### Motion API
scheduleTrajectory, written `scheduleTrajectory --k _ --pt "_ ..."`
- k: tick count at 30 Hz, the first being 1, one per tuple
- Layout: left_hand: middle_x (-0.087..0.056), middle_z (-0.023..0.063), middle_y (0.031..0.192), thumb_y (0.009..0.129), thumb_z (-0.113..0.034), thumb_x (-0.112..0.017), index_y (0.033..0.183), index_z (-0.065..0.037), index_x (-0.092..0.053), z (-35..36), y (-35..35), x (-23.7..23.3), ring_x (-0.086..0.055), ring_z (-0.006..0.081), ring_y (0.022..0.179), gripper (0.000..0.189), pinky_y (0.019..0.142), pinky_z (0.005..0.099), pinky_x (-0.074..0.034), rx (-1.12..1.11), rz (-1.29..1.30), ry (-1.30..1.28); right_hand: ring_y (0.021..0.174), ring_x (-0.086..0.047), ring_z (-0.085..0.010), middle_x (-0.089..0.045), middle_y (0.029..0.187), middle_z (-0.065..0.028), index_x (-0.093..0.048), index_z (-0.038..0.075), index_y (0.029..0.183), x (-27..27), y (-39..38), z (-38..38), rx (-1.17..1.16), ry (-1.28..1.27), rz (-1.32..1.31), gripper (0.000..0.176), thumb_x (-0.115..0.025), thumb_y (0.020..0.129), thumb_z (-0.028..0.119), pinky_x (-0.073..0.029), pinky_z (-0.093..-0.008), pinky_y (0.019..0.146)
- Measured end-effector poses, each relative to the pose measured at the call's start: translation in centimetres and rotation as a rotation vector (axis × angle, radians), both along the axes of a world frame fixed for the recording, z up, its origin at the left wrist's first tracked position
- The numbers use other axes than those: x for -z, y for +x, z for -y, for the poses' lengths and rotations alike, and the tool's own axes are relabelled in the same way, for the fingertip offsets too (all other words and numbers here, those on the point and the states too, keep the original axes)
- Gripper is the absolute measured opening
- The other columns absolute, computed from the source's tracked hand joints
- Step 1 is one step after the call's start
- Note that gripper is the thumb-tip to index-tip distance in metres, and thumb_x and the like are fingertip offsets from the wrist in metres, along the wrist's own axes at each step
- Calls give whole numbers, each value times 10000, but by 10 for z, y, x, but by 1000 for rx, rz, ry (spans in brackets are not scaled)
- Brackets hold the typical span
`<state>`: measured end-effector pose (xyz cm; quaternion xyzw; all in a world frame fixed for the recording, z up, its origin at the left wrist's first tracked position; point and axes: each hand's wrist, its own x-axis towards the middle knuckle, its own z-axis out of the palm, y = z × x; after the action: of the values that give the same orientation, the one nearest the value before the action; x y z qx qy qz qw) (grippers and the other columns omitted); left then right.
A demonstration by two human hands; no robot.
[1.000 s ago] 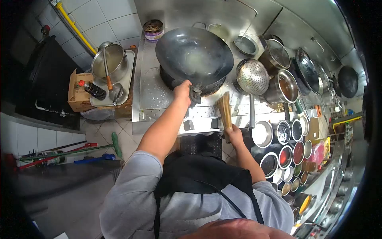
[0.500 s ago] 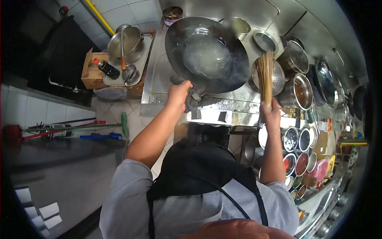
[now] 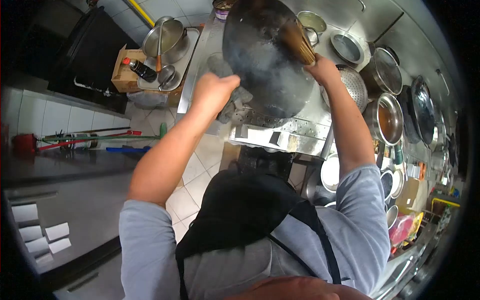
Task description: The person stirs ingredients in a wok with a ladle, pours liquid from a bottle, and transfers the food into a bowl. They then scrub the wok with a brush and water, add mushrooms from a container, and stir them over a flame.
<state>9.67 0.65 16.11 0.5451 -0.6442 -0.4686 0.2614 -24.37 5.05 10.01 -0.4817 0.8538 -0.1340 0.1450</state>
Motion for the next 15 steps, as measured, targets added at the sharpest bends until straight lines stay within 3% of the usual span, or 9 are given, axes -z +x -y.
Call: scheduleTrajectory --k 1,2,4,5,7,9,12,15 --pt "-613 214 633 724 -324 -671 727 126 -621 4 -6 -6 -593 265 556 453 577 438 -463 47 122 -67 1060 -645 -411 -678 1118 -261 -582 40 1288 3 -3 -2 -13 3 -1 591 -677 823 392 -499 -468 903" --pt "-613 214 633 724 -324 -671 727 126 -621 5 -14 -16 -593 265 556 453 577 438 -463 37 120 -65 1043 -656 -397 -685 1103 -255 -577 37 1295 7 -8 -5 -3 -18 1 594 -682 817 374 -508 -461 903" --pt "-667 272 745 720 -352 -669 780 111 -667 4 -30 -41 -673 375 696 467 681 456 -518 169 353 -290 1027 -667 -382 -691 1088 -249 -572 35 1301 15 -17 -16 8 -38 4 599 -687 810 356 -517 -454 903" --pt "-690 273 817 725 -368 -669 811 83 -699 1 -40 -52 -683 420 836 460 761 450 -540 169 411 -280 1029 -667 -382 -692 1089 -250 -566 38 1318 19 -19 -22 32 -71 0 612 -687 809 355 -518 -452 902" --pt "-696 271 840 729 -371 -668 834 79 -702 -12 -55 -76 -686 413 843 464 767 446 -542 214 429 -263 1032 -668 -381 -692 1090 -251 -559 41 1334 16 -16 -34 48 -103 -4 625 -687 808 354 -520 -450 901" --pt "-709 255 897 740 -374 -668 911 68 -703 -23 -69 -92 -698 389 864 475 788 435 -550 263 525 -236 1048 -665 -390 -688 1107 -256 -535 43 1373 3 -5 -50 172 -57 241 665 -691 807 355 -519 -449 912" --pt "-708 256 918 744 -365 -670 944 73 -692 -33 -74 -93 -699 378 882 482 806 434 -547 298 613 -392 1039 -665 -396 -689 1091 -264 -501 44 1412 39 -2 -59 267 -114 134 699 -691 813 350 -515 -457 918" --pt "-705 267 926 748 -364 -668 930 78 -692 -20 -55 -81 -697 381 893 478 813 437 -547 249 593 -291 1036 -664 -394 -688 1085 -266 -451 52 1459 52 5 -47 234 -115 40 752 -693 816 358 -508 -459 931"
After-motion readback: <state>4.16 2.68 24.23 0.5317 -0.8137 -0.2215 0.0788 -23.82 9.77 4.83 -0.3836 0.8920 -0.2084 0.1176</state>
